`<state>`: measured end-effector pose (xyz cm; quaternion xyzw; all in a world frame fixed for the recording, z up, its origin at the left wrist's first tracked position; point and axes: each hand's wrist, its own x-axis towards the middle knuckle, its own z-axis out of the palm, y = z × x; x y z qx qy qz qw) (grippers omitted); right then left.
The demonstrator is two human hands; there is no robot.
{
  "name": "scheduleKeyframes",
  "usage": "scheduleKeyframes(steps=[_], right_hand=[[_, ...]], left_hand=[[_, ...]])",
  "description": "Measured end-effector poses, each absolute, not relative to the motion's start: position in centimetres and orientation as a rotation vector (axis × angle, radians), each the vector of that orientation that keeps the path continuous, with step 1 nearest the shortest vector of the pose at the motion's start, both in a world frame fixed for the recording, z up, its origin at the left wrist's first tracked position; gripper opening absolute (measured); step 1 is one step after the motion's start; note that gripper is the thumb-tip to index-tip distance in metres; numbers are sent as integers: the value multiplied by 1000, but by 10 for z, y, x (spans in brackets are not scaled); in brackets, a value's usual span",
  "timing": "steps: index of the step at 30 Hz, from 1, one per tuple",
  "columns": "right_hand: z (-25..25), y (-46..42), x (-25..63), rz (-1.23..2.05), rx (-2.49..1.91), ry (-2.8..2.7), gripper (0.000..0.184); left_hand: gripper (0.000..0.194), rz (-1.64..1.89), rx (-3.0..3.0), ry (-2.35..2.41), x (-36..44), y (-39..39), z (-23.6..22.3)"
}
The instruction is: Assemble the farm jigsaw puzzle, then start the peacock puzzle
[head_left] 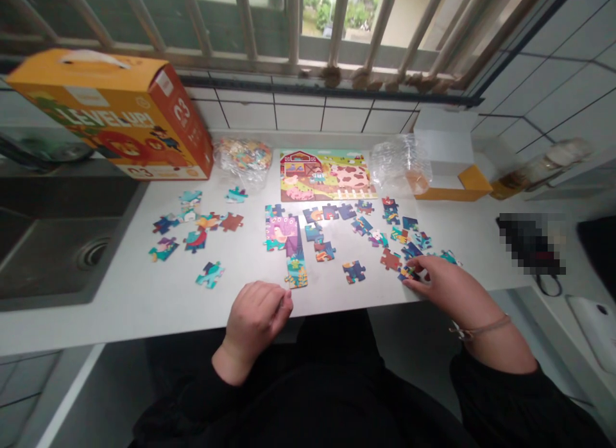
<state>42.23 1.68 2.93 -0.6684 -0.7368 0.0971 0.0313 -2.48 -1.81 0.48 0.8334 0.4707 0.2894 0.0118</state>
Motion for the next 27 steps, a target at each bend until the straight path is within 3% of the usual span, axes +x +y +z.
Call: scheduleKeyframes(steps=[8,14,19,27], right_hand=[[34,6,361,176,-1784,-2298,29],[4,-11,309,25,-1560,-2280,42],[-13,-16,295,-229,-1471,-2256,41],[-12,-14,294,-244,-1460,-2245,40]], left_hand=[[26,877,2611,1499,-23,-19,6],[26,873,2615,1496,-23,-21,9],[24,885,2617,1468,-23,-21,7],[23,886,2630,1461,-24,-21,6]])
